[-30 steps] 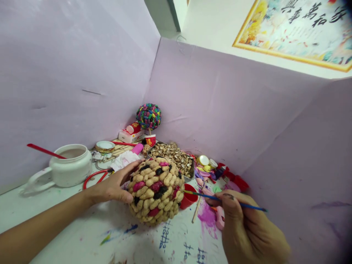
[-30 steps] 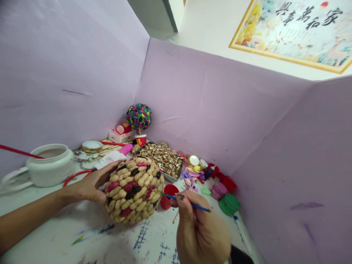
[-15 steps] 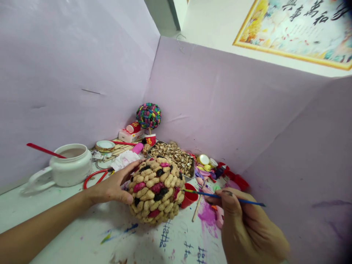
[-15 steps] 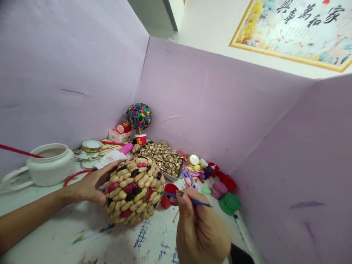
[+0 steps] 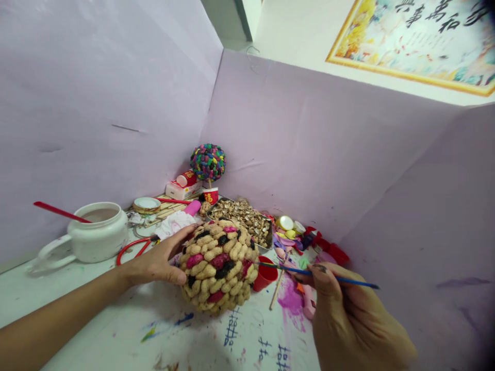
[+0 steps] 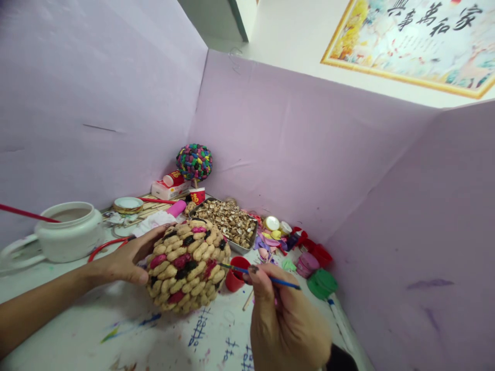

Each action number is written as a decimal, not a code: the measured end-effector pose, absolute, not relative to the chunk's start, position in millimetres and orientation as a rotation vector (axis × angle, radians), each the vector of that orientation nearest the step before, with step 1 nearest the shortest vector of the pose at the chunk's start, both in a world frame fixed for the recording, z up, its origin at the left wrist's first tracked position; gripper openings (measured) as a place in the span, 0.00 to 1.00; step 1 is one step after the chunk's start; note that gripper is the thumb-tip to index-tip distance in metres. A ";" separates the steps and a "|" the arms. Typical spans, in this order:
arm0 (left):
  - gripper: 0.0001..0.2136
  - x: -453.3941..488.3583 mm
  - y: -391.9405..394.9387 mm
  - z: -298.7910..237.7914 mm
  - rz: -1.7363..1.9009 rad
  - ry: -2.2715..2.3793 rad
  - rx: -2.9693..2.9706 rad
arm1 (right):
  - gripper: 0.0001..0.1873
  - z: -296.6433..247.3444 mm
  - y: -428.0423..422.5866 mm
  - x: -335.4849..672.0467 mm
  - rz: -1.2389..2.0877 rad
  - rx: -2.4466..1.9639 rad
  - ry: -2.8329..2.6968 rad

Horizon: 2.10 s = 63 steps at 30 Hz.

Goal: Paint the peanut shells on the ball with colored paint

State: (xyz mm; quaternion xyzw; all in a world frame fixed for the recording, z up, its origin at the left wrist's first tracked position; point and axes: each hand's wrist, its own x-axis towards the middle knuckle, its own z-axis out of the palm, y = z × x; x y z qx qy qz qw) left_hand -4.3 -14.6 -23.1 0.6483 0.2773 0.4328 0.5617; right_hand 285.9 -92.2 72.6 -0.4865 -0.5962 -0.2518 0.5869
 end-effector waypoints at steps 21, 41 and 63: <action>0.52 -6.5 -11.7 -27.9 1.033 0.632 1.525 | 0.14 76.3 -92.0 284.5 -0.580 -1.059 -1.474; 0.54 -1.0 -16.3 -15.4 1.016 0.686 1.512 | 0.14 74.3 -90.3 278.9 -0.518 -0.983 -1.514; 0.53 -4.2 -11.5 -22.5 1.013 0.673 1.472 | 0.11 71.4 -90.9 279.4 -0.530 -1.005 -1.510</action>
